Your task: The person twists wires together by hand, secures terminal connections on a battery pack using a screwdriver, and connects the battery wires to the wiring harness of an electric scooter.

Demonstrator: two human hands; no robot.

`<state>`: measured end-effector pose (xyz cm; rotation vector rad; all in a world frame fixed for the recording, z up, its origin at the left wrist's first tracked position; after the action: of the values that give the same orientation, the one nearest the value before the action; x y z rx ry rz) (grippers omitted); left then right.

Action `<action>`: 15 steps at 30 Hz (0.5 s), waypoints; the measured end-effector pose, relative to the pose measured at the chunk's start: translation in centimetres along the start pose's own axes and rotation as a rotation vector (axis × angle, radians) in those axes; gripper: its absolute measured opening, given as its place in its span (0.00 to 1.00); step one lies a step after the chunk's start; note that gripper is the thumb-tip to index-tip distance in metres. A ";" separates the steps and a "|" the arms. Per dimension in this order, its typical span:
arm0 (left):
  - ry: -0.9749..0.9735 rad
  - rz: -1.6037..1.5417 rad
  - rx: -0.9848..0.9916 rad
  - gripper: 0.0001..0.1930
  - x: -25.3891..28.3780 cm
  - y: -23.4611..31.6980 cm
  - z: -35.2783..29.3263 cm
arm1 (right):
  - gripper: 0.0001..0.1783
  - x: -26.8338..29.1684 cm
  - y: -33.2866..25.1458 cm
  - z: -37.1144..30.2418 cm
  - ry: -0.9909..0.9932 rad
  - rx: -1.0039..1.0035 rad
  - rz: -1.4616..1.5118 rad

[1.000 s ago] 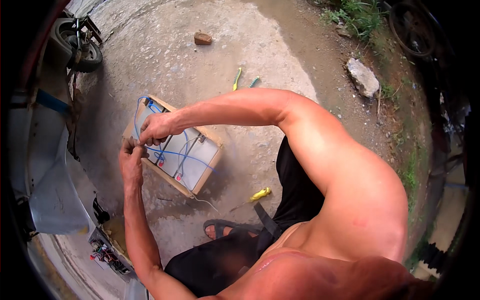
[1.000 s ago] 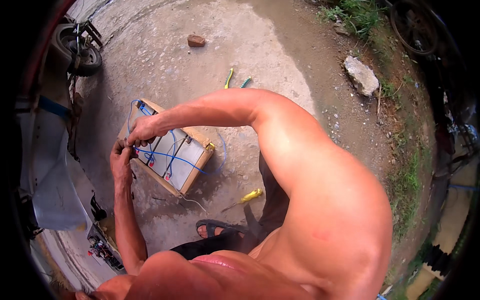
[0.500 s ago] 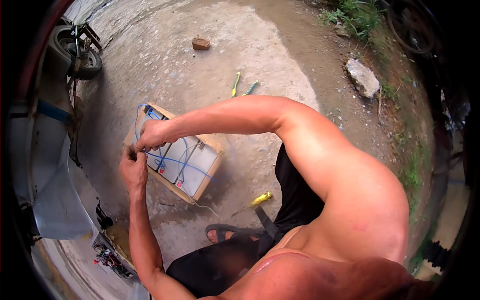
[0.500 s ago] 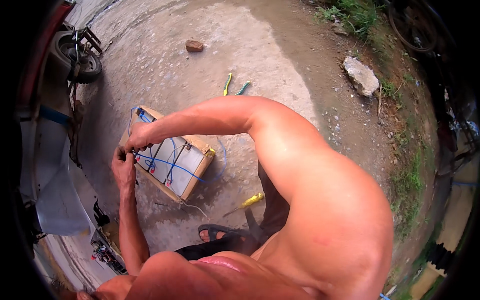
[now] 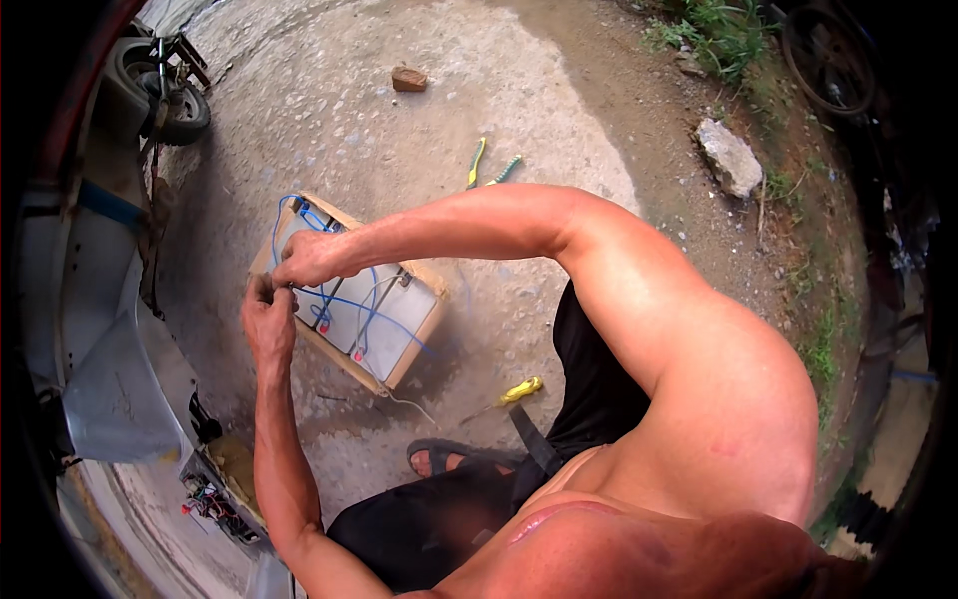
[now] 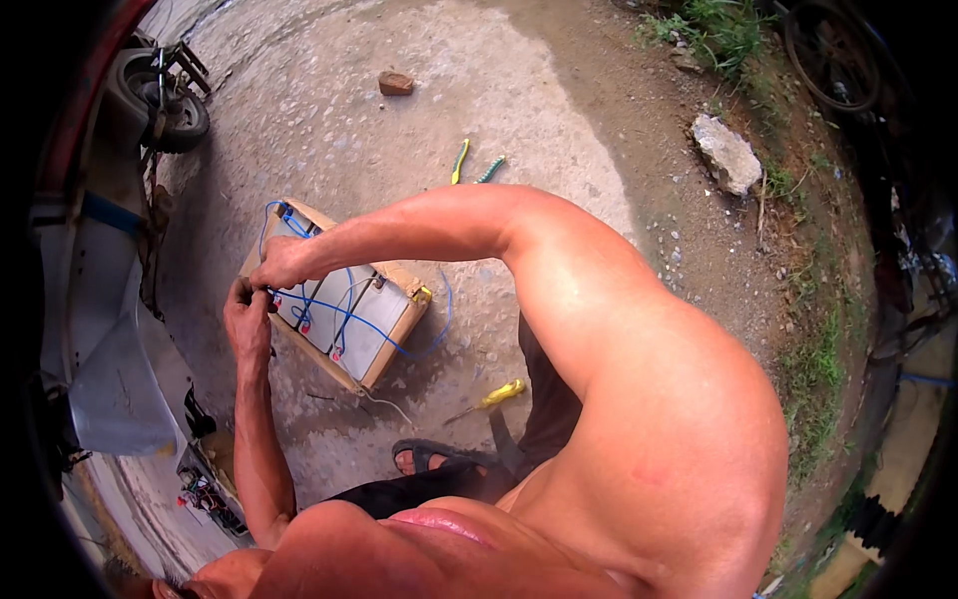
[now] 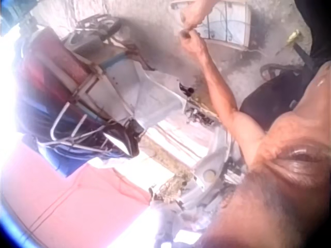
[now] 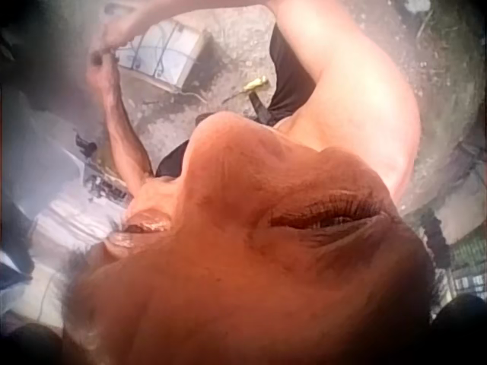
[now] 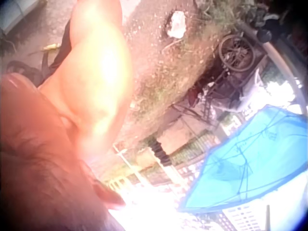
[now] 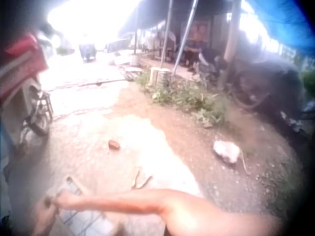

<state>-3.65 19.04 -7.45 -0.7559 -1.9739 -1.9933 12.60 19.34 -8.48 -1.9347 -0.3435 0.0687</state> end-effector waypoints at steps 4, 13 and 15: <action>-0.001 -0.030 0.034 0.06 0.2 0.0 0.0 | 0.19 0.2 -0.1 0.0 -0.046 0.047 0.006; 0.006 -0.128 0.045 0.06 0.1 -0.9 0.7 | 0.18 0.8 0.6 1.1 -0.019 0.109 -0.040; -0.001 -0.130 0.089 0.06 0.2 -0.8 0.5 | 0.17 0.6 0.6 1.0 -0.009 0.087 -0.039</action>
<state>-4.13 19.64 -8.00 -0.6223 -2.1469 -1.9593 13.09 20.14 -9.35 -1.8415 -0.3776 0.0657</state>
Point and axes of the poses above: each hand's wrist, its own z-axis towards the middle knuckle, its own x-axis out of the back of the hand, y = z × x, the point moved 4 cm from there along z, towards the middle knuckle, and after that the axes turned 4 degrees about y, right-handed, at the moved point
